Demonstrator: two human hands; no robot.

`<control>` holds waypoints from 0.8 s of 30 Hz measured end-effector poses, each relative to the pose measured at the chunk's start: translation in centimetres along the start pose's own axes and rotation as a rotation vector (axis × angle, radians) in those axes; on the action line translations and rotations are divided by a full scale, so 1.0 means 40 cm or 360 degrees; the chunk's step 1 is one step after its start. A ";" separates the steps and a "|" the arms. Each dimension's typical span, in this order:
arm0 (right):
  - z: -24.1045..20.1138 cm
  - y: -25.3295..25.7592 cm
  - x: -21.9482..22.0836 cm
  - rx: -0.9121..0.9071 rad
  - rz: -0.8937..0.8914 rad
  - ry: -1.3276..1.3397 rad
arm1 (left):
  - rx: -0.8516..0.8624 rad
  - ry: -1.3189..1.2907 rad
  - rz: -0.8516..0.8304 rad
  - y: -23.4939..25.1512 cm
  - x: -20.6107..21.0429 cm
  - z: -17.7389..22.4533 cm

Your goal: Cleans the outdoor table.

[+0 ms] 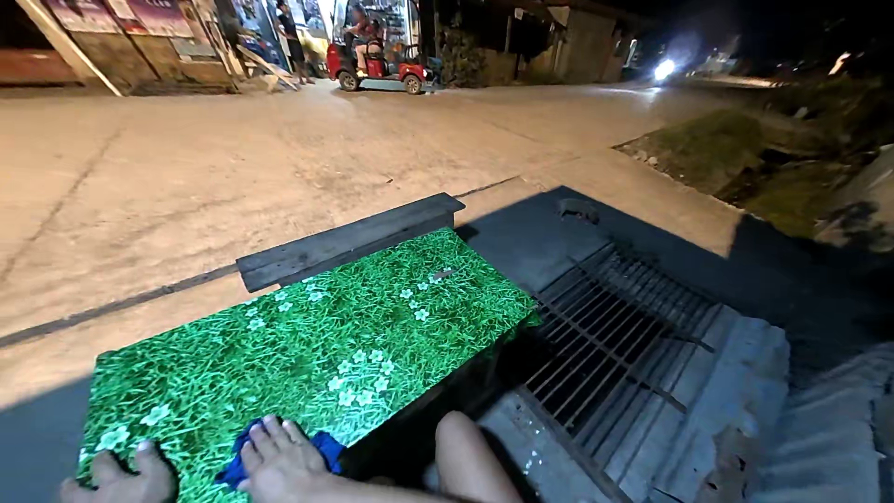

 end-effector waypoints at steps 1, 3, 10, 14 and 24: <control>0.027 -0.002 -0.002 0.0008 0.0046 0.0003 | 0.0007 -0.0011 -0.0004 -0.008 -0.002 0.000; 0.118 -0.021 -0.048 0.0157 0.0112 -0.0020 | 0.0017 -0.0023 -0.0005 -0.011 -0.006 0.001; 0.671 -0.291 -0.396 0.1236 0.0455 0.0007 | 0.0022 -0.0014 0.0021 0.003 0.009 -0.014; 0.898 -0.431 -0.486 0.1609 0.0598 0.0073 | 0.0021 -0.0002 -0.0013 -0.018 -0.010 0.003; 0.625 -0.151 -0.334 0.1368 0.0543 -0.0054 | 0.0068 -0.0048 0.0025 -0.018 -0.007 0.009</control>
Point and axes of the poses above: each hand's wrist, its own y-axis towards the middle knuckle, its own x-axis out of the palm, z = x × y, the point moved 1 cm from there along y, towards the middle knuckle, and after that the axes turned 9 degrees about -z, right-handed, at the moved point
